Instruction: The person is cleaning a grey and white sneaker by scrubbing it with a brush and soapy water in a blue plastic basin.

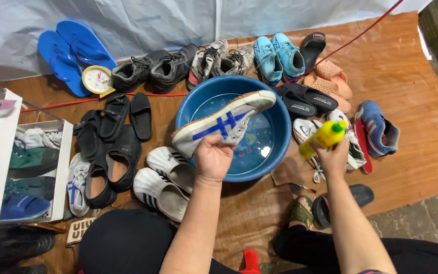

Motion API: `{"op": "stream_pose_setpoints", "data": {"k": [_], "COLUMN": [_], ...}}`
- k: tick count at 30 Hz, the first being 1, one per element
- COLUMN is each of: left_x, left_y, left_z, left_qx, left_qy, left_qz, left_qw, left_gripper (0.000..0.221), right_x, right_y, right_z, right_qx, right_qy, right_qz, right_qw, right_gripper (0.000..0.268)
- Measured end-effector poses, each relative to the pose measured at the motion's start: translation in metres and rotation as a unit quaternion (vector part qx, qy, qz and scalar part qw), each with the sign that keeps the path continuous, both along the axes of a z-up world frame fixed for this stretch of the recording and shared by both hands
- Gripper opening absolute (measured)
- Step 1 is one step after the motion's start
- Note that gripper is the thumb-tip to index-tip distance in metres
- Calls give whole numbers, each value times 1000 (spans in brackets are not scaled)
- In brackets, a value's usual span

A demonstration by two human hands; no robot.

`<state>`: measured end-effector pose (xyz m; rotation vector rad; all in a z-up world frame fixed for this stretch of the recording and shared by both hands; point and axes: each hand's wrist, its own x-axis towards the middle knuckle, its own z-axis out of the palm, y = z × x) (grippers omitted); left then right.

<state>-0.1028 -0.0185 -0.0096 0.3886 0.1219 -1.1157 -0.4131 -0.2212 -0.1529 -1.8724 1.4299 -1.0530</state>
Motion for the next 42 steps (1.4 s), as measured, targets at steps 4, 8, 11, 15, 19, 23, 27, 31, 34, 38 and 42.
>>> {"op": "stream_pose_setpoints", "data": {"k": [4, 8, 11, 15, 19, 23, 27, 31, 34, 38, 42], "left_x": [-11, -21, -23, -23, -16, -7, -10, -5, -3, -2, -3], "left_y": [-5, -11, -18, -12, -10, -17, -7, -11, -8, -7, -1], "left_z": [8, -18, -61, -42, -49, -83, -29, -77, -102, -108, -70], "left_qx": [13, 34, 48, 68, 88, 16, 126, 154, 151, 154, 172], "left_qy": [-39, -74, -110, -164, -218, -182, -298, -357, -387, -412, -415], "left_qz": [-6, -10, -19, -21, 3, -1, 26, 39, 46, 75, 81], "left_qw": [999, 997, 993, 984, 972, 983, 946, 920, 909, 895, 890], "left_gripper": [23, 18, 15, 12, 15, 34, 13, 15, 23, 21, 10], "right_x": [-26, -23, -27, -48, -92, -43, 70, 132, 147, 144, 140], "right_y": [-1, 17, 24, 15, -5, 8, 81, 142, 162, 144, 131], "right_z": [-74, -89, -86, -99, -105, -22, 86, 129, 128, 90, 72], "right_qx": [36, 72, 93, 85, -39, -191, -47, -62, -90, -209, -260], "right_qy": [-7, 50, 42, 12, 318, 109, 13, 22, 48, 158, 159], "right_qz": [-4, -52, -54, 12, -149, -141, 120, 217, 206, 161, 123], "right_qw": [999, 995, 993, 996, 935, 965, 992, 974, 973, 952, 944], "right_gripper": [60, 65, 64, 71, 41, 30, 53, 66, 58, 54, 52]}}
